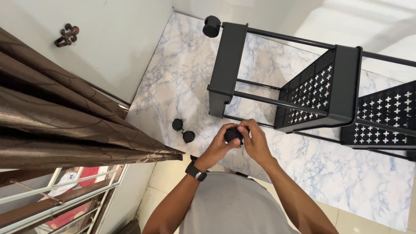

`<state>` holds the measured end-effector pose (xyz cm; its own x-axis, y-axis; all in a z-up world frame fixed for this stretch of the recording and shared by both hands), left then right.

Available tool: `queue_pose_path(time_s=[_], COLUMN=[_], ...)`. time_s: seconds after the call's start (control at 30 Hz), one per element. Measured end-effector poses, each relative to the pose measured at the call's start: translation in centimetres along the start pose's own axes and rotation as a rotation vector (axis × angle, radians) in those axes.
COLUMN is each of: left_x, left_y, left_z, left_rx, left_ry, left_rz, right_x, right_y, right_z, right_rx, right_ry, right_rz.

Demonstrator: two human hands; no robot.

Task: The person assembles a black plastic three-tier storage rack by inserting caster wheels into the frame's bottom sockets. They repeatedly lift and reposition the rack to access each corner, then press each wheel into place until all four are attached.

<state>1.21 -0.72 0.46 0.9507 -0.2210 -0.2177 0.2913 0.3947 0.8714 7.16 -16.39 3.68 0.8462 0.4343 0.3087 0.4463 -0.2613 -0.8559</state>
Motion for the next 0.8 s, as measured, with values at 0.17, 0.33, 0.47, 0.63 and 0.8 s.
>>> queue_pose_path(time_s=[0.17,0.33,0.47,0.63,0.8], left_x=[0.2,0.3,0.0,-0.3,-1.2], left_y=[0.2,0.1,0.2,1.4,1.7], left_z=[1.0,1.5,0.9,0.1,0.3], left_rx=[0.224,0.281,0.289,0.327,0.234], left_ry=[0.061,0.119,0.1,0.041,0.009], left_rz=[0.105,0.127,0.077,0.064,-0.205], right_x=[0.2,0.2,0.4,0.2,0.4], right_y=[0.6,1.6,1.9,1.6,1.5], right_z=[-0.2,-0.4,-0.5,-0.2,-0.3], right_rx=[0.089,0.159,0.213,0.218,0.267], right_ry=[0.013,0.005,-0.019,-0.049,-0.031], right_rz=[0.042,0.186,0.155,0.103,0.191])
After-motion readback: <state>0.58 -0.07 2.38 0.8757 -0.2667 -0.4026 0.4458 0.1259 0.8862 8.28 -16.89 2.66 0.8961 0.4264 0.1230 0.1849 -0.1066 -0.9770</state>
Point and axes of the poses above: each hand's wrist, its own x-axis towards the middle knuckle, its own z-axis out of the palm, y = z × x, the point moved 1 cm from there along x, towards the middle knuckle, and after that the axes turned 7 degrees about -z, right-handed, at the moved point
